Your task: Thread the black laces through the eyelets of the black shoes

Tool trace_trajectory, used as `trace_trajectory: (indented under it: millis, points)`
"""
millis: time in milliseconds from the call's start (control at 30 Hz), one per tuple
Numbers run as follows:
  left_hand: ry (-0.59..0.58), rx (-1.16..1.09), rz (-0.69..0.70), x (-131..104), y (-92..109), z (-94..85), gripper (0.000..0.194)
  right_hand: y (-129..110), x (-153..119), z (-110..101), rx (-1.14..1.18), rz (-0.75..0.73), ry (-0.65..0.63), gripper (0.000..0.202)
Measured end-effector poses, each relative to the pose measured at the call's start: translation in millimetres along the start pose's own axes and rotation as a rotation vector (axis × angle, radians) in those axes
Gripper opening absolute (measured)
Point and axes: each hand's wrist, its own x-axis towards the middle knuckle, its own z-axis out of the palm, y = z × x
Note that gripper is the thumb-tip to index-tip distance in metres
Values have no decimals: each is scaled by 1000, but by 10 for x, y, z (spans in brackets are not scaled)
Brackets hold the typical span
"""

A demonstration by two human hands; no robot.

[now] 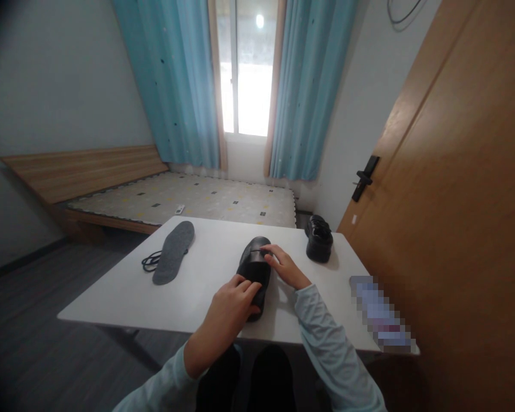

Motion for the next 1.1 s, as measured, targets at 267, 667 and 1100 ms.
trace_trajectory:
  millis: [267,667,1100]
  points:
    - [69,-29,-34,-4,-90,-61,31,27,-13,-14,39,37,49,47]
    - [241,33,-137,-1,-429,-153,33,103,-39,-7,63,142,51,47]
    - [372,141,-292,-168,-1125,-356,18,141,-64,-40,12,136,9,47]
